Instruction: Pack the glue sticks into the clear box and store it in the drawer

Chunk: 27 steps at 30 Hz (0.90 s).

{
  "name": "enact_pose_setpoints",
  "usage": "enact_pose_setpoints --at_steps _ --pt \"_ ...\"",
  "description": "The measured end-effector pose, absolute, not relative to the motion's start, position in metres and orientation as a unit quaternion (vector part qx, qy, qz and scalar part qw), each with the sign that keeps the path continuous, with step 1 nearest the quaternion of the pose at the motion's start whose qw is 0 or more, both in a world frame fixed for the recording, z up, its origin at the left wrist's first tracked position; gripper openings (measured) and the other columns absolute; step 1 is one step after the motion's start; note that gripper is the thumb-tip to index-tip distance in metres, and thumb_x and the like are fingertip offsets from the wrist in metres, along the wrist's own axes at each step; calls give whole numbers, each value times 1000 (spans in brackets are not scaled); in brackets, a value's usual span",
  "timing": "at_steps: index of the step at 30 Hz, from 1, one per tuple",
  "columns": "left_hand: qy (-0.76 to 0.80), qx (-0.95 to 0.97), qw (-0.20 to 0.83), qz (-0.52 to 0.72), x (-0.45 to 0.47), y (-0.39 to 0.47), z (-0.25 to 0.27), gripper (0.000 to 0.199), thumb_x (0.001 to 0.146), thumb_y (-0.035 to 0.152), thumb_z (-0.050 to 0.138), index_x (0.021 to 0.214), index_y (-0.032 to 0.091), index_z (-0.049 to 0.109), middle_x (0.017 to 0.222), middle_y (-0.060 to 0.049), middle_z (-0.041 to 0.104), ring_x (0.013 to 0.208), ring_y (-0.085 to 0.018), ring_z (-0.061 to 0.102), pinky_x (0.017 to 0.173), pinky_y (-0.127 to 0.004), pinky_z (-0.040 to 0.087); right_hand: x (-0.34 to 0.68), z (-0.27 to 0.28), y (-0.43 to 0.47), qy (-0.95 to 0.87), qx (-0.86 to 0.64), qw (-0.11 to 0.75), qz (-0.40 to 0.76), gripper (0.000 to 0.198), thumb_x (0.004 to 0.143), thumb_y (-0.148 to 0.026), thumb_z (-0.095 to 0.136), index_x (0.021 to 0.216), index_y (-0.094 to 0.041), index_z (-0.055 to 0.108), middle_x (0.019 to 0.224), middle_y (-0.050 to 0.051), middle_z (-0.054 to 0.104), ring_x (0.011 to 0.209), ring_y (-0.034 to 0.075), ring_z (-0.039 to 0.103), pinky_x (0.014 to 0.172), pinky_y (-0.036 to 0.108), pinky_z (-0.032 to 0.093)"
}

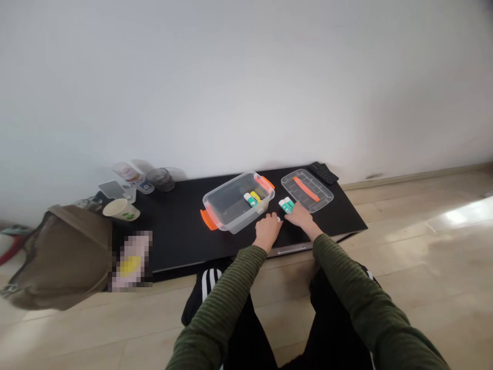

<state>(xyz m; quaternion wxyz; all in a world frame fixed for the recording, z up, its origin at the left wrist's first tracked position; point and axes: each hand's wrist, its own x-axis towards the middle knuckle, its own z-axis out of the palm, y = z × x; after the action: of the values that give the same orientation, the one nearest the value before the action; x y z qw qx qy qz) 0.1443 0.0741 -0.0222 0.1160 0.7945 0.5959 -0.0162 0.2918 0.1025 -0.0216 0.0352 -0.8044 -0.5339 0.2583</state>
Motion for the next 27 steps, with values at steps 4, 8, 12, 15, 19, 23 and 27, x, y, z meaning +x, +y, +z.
enact_pose_setpoints --at_steps 4,8,12,15,19,23,27 --pt "607 787 111 -17 155 82 -29 35 99 39 51 123 14 54 120 -17 58 100 -28 72 79 -35 57 289 -22 99 -549 -806 30 220 65 80 -44 71 132 -13 46 130 21 60 117 34 64 91 41 51" --pt "614 781 111 10 161 86 -34 34 97 34 56 125 14 50 128 -17 51 100 -25 71 77 -32 56 290 -25 96 -592 -788 66 154 46 88 -41 63 124 -15 51 129 21 58 110 31 64 86 39 51" --pt "604 785 132 42 165 86 -35 41 94 33 63 127 14 47 129 -16 48 109 -26 67 81 -31 56 291 -24 95 -616 -771 94 128 41 91 -35 61 124 -12 53 125 20 59 110 28 61 90 36 49" --pt "603 781 150 54 165 84 -33 55 91 31 67 136 14 41 132 -17 47 113 -27 65 85 -33 55 293 -18 91 -608 -778 102 120 41 92 -32 59 126 -11 54 126 20 59 113 30 58 91 38 48" --pt "611 776 146 61 157 74 -26 68 89 25 69 146 15 34 138 -20 45 115 -27 64 88 -32 55 288 4 79 -643 -740 181 77 33 94 -25 52 125 -14 57 124 17 60 121 30 51 93 38 46" --pt "594 790 137 62 143 58 -16 62 90 26 64 145 14 37 141 -21 45 114 -27 64 84 -32 56 257 40 81 -721 -615 317 31 28 96 -19 45 119 -17 61 121 14 63 120 26 51 102 39 42" --pt "571 807 138 54 124 46 -7 49 94 29 57 138 14 44 141 -20 48 114 -28 65 82 -32 57 200 73 114 -785 -557 253 98 24 97 -18 49 114 -16 66 119 13 66 120 25 54 102 38 44"
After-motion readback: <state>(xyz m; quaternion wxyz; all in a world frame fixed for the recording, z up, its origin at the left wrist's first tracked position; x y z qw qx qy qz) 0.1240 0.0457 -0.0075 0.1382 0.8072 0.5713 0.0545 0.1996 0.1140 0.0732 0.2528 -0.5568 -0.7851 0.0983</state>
